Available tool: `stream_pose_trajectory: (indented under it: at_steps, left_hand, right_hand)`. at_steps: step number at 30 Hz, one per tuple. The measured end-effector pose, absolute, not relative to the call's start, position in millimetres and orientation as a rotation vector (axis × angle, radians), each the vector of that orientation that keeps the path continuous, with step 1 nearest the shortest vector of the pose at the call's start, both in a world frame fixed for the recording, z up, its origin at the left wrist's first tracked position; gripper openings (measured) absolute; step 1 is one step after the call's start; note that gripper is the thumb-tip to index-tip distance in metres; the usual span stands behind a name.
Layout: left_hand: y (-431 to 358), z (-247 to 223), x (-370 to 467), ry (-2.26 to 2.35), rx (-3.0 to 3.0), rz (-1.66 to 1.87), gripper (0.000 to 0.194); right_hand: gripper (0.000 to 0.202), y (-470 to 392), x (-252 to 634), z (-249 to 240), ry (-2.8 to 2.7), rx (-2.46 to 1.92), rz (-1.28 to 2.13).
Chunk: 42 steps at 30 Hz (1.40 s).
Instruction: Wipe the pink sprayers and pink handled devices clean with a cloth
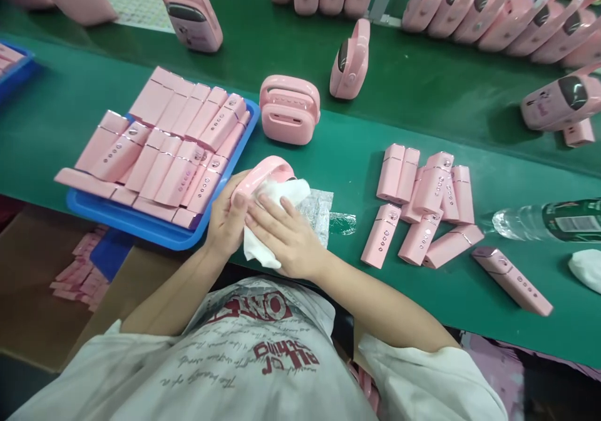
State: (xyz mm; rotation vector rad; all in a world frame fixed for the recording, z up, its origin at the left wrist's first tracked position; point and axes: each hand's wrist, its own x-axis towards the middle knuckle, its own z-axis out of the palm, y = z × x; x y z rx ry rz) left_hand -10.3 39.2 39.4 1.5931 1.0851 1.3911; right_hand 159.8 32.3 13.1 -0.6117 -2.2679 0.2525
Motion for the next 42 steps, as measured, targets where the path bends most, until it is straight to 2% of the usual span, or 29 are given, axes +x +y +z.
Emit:
stream_pose_trajectory:
  at_steps: [5, 10, 15, 19, 24, 27, 31, 33, 35, 38, 42]
  left_hand:
    - [41, 39, -9, 1.093, 1.684, 1.403, 0.044]
    - [40, 38, -9, 1.121, 1.699, 1.441, 0.043]
    - [37, 38, -8, 1.123, 1.827, 1.4, 0.048]
    - [34, 36, -1, 1.08, 1.937, 1.416, 0.048]
    - [34, 34, 1, 1.077, 1.958, 1.406, 0.049]
    - [34, 33, 0, 1.066, 1.915, 1.402, 0.052]
    - [36, 29, -4, 1.088, 1.794, 1.471, 0.055]
    - [38, 27, -8, 1.086, 1.745, 1.485, 0.052]
    - [41, 24, -10, 1.082, 1.708, 1.481, 0.051]
    - [43, 19, -10, 1.133, 1.612, 1.521, 0.053]
    - [38, 10, -8, 1.178, 1.52, 1.515, 0.062]
  right_hand:
    - [0.061, 38, 165, 15, -2.075, -0.804, 0.411]
    - [0.058, 34, 163, 10, -2.166, -0.648, 0.49]
    - [0.073, 44, 167, 1, -1.44, -1.302, 1.044]
    - [0.078, 47, 168, 0, -1.171, -1.309, 1.174]
    - [0.074, 44, 168, 10, -1.298, -1.266, 1.127]
    - [0.07, 36, 166, 16, -1.567, -1.226, 0.943]
    - [0.059, 27, 163, 13, -2.147, -0.85, 0.592]
    - [0.055, 29, 164, 10, -2.237, -0.794, 0.521]
    - [0.061, 35, 166, 7, -2.071, -0.947, 0.636]
    - [0.076, 43, 167, 6, -1.576, -1.26, 0.999]
    - [0.081, 48, 164, 5, -1.197, -1.235, 1.278]
